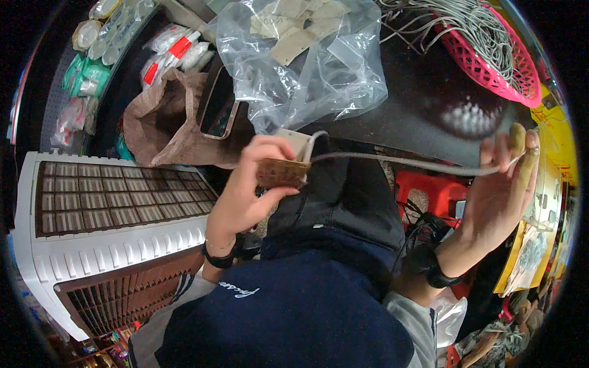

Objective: The recorder is threading plastic tags through holes in cardboard product cards and securing them.

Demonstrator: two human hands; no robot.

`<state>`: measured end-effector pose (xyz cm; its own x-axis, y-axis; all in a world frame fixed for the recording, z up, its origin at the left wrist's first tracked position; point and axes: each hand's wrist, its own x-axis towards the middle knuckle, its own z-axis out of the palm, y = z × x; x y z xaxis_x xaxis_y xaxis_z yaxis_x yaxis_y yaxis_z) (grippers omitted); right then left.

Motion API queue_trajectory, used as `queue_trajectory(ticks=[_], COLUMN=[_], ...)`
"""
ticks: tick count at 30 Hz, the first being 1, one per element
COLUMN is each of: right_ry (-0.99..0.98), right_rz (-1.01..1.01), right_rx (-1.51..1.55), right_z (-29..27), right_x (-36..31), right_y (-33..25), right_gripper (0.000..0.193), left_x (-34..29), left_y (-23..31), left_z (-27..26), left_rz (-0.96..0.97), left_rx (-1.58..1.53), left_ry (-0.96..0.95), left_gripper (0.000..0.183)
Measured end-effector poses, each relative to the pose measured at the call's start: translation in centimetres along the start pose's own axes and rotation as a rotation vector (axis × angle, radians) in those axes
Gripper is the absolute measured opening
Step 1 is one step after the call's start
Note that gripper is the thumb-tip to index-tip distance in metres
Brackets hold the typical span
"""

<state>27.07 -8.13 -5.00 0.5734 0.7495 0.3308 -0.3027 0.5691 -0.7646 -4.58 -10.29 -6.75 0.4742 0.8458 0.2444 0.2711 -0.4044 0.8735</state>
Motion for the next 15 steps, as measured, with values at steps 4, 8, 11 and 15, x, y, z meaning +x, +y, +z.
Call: queue_trajectory(ticks=[4,8,11,15], right_ry=[-0.553,-0.7,-0.768,-0.856], right_rz=[0.184,0.447,0.528,0.357], right_rx=[-0.22,-0.197,-0.181,-0.425], right_z=[2.4,6.6,7.5,8.5], right_x=[-2.6,-4.9,-5.6,-6.2], right_y=[-0.6,0.0,0.0,0.5], right_gripper=[0.017,0.01,0.009,0.011], left_x=[-0.2,-0.7,-0.8,-0.1], left_y=[0.4,1.3,1.2,2.0], left_z=[0.9,1.5,1.5,1.8], left_rz=[0.085,0.079,0.022,0.09], left_rx=[-0.536,-1.117,-1.245,-1.11], left_ry=[0.197,0.257,0.228,0.156], left_gripper=[0.061,0.081,0.092,0.079])
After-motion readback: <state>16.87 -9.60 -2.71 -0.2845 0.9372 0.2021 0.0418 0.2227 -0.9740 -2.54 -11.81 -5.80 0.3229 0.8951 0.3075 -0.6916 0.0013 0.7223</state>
